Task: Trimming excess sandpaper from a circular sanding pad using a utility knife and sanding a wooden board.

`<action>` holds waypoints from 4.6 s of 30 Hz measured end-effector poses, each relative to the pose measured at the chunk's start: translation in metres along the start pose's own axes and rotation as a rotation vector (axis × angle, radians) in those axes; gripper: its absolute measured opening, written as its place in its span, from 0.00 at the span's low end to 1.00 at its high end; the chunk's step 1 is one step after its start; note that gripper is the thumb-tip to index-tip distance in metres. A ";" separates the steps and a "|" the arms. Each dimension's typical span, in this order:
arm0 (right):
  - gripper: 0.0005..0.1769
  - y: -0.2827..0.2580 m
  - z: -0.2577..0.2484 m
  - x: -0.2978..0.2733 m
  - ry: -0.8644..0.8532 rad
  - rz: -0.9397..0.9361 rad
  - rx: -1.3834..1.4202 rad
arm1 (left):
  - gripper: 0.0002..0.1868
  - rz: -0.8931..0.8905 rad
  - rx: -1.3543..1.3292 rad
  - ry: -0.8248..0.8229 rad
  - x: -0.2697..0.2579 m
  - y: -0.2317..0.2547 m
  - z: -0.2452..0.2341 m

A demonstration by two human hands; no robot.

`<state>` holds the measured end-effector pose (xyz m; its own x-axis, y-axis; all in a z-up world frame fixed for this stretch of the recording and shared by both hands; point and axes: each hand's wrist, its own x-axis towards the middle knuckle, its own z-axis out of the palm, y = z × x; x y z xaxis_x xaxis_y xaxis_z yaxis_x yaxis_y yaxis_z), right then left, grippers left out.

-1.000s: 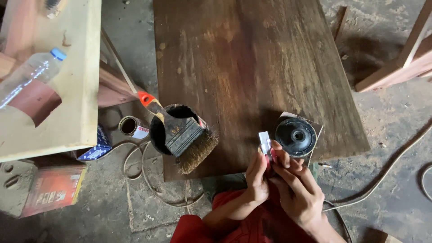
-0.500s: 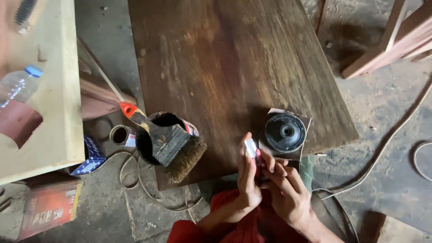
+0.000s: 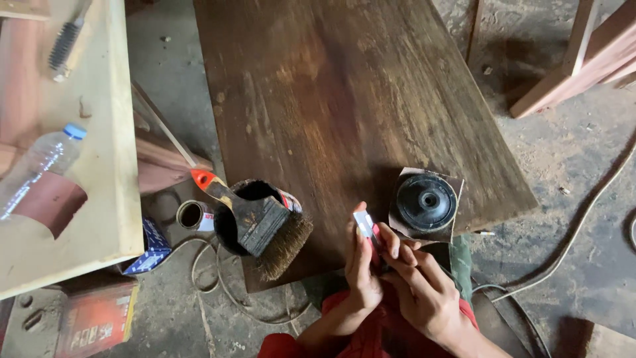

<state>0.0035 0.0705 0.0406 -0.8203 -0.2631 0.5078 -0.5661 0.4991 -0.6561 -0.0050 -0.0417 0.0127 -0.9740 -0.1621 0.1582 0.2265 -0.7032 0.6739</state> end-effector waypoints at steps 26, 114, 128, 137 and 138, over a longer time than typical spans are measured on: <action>0.25 0.016 -0.030 -0.002 -0.186 -0.046 -0.037 | 0.24 0.005 0.091 -0.024 -0.012 -0.020 0.017; 0.19 0.071 -0.065 0.005 0.186 0.791 0.765 | 0.41 -0.036 0.588 -0.324 0.040 0.046 0.035; 0.07 0.055 -0.091 0.035 -0.066 0.389 0.651 | 0.31 -0.164 -0.380 -0.262 0.013 0.017 -0.017; 0.12 0.053 -0.077 0.049 -0.146 -0.193 0.051 | 0.41 -0.108 -0.107 -0.009 -0.012 0.011 -0.027; 0.13 0.052 -0.077 0.052 -0.121 -0.272 0.007 | 0.41 -0.114 -0.119 -0.009 -0.014 0.010 -0.027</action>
<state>-0.0625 0.1461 0.0760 -0.6417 -0.4828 0.5959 -0.7668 0.3909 -0.5091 0.0103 -0.0651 -0.0025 -0.9932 -0.0712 0.0924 0.1126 -0.7941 0.5973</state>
